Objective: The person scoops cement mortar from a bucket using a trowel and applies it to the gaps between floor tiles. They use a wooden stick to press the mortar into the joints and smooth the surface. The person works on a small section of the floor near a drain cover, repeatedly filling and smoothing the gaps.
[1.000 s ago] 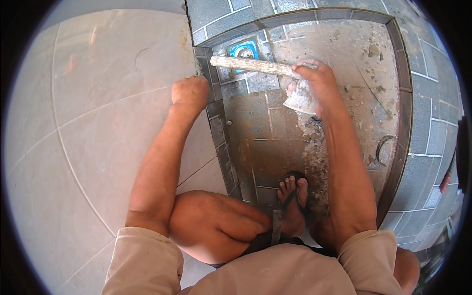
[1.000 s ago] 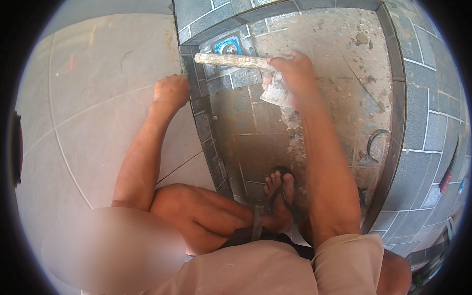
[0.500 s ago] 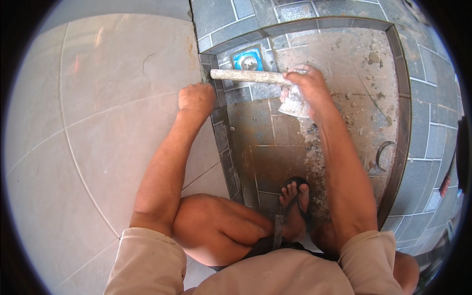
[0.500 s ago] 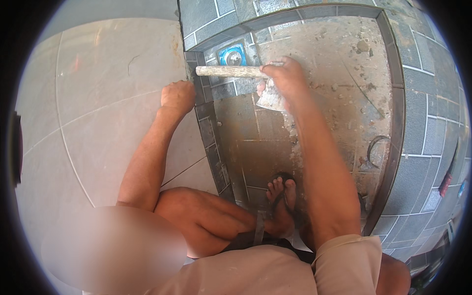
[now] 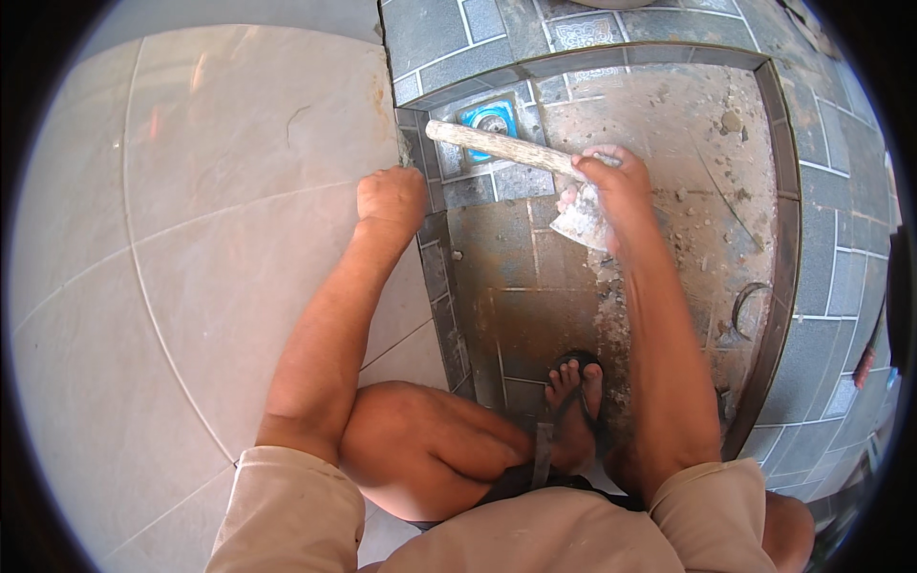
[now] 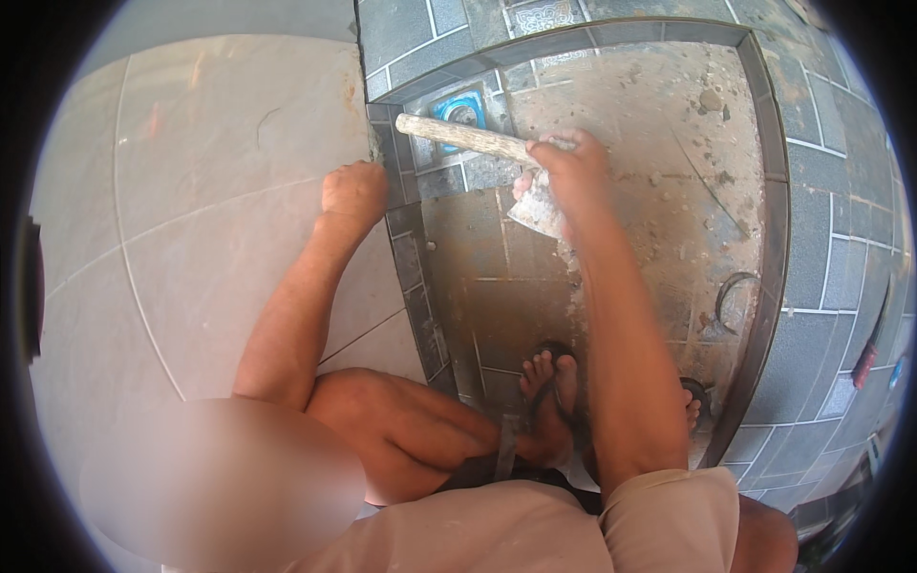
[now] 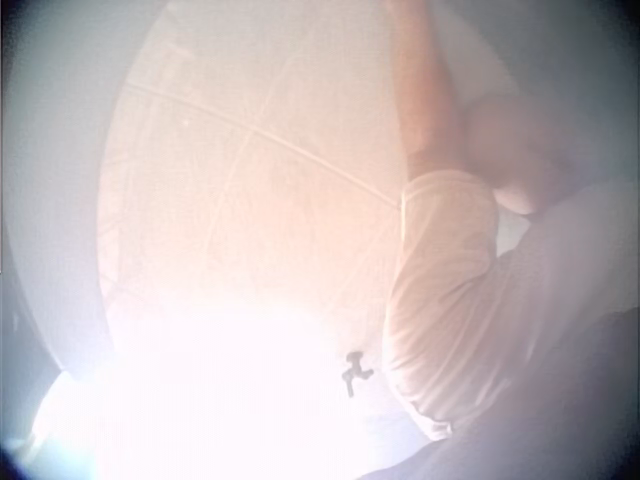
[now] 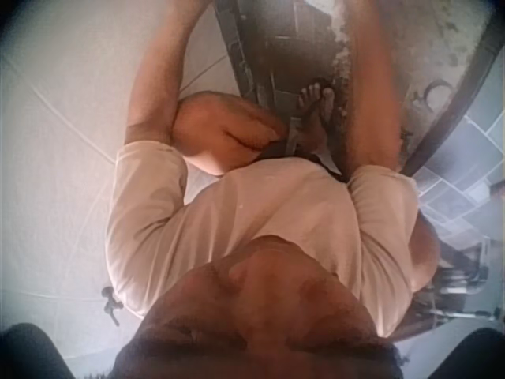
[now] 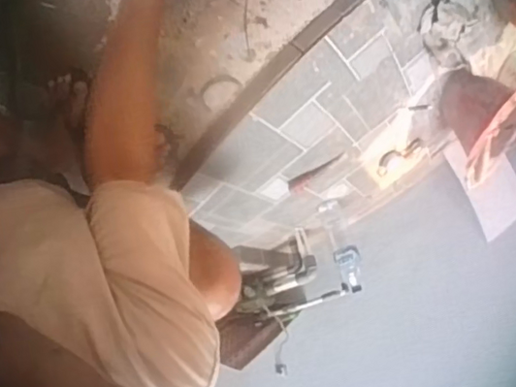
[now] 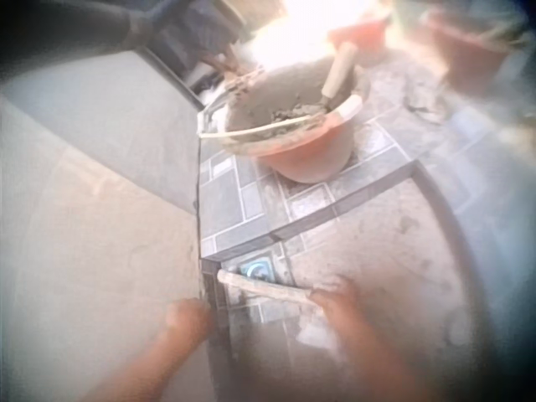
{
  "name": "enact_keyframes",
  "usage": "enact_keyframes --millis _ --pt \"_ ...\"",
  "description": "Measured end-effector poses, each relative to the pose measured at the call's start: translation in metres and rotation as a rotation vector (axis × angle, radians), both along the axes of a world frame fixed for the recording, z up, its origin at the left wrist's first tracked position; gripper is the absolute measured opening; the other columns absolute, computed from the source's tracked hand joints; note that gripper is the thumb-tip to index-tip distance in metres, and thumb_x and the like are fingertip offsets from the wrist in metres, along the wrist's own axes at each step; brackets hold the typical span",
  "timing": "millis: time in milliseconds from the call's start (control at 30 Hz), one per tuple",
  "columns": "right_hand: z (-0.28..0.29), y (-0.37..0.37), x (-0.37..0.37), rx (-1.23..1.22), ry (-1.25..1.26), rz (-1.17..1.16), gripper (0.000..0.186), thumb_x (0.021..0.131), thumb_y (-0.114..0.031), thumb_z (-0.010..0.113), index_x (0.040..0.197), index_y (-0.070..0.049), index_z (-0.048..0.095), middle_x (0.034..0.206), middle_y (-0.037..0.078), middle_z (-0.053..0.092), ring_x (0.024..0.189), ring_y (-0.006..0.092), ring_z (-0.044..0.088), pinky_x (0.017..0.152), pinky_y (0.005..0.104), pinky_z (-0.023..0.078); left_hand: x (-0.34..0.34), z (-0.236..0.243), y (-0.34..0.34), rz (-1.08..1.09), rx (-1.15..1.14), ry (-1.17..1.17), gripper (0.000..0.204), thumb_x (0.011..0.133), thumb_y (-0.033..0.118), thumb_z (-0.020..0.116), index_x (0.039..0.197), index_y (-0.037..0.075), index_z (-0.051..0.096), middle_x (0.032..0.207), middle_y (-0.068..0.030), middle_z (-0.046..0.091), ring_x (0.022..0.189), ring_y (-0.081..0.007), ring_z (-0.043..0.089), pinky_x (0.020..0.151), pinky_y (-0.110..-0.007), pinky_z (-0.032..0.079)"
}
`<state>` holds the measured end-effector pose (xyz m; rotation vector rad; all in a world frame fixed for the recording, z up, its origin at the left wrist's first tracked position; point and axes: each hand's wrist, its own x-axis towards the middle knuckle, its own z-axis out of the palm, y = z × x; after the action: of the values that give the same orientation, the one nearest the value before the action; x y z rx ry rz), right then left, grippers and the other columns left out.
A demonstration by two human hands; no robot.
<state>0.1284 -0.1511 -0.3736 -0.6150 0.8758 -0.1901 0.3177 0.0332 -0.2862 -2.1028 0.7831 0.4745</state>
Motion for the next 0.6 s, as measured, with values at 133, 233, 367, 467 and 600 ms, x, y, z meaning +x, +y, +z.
enact_keyframes --millis 133,233,367,467,600 --pt "-0.004 0.018 0.011 0.04 -0.002 0.034 0.026 0.095 0.0 0.069 0.117 0.005 0.056 0.093 0.022 0.07 0.061 0.0219 0.069 0.052 0.039 0.061 0.0 -0.004 0.0 -0.008 0.007 -0.013 0.023 0.097 0.013 0.063 0.109 0.012 0.082 0.116 -0.0111 0.08 0.111 -0.0285 0.076 0.089 -0.038 0.061" --pt "-0.003 0.022 0.007 0.044 -0.001 -0.032 0.026 0.095 -0.001 0.069 0.117 0.005 0.056 0.091 0.021 0.07 0.06 0.022 0.069 0.051 0.0391 0.061 0.001 -0.005 0.002 0.008 0.002 0.004 0.022 0.097 0.012 0.063 0.109 0.012 0.082 0.115 -0.0113 0.08 0.111 -0.0284 0.077 0.089 -0.038 0.062" --pt "-0.002 0.018 0.0 0.089 0.007 -0.03 0.028 0.095 -0.001 0.071 0.118 0.004 0.056 0.092 0.021 0.07 0.061 0.022 0.069 0.053 0.0385 0.062 -0.002 -0.003 0.0 0.035 -0.001 -0.011 0.022 0.096 0.012 0.064 0.109 0.012 0.082 0.115 -0.0116 0.08 0.11 -0.0282 0.077 0.089 -0.037 0.062" --pt "-0.004 0.019 0.007 0.089 -0.023 -0.001 0.029 0.094 -0.002 0.071 0.118 0.004 0.057 0.092 0.021 0.07 0.061 0.0224 0.07 0.053 0.0386 0.062 -0.001 -0.004 -0.001 -0.004 0.001 -0.008 0.021 0.096 0.012 0.065 0.108 0.012 0.083 0.115 -0.0116 0.08 0.11 -0.0283 0.077 0.088 -0.037 0.062" --pt "-0.006 0.011 0.009 0.038 -0.064 -0.022 0.028 0.094 -0.002 0.071 0.117 0.005 0.058 0.093 0.021 0.071 0.061 0.0226 0.07 0.053 0.0384 0.062 0.0 -0.005 0.002 0.01 0.009 -0.022 0.022 0.096 0.012 0.065 0.108 0.011 0.082 0.116 -0.012 0.08 0.111 -0.0286 0.077 0.089 -0.037 0.062"
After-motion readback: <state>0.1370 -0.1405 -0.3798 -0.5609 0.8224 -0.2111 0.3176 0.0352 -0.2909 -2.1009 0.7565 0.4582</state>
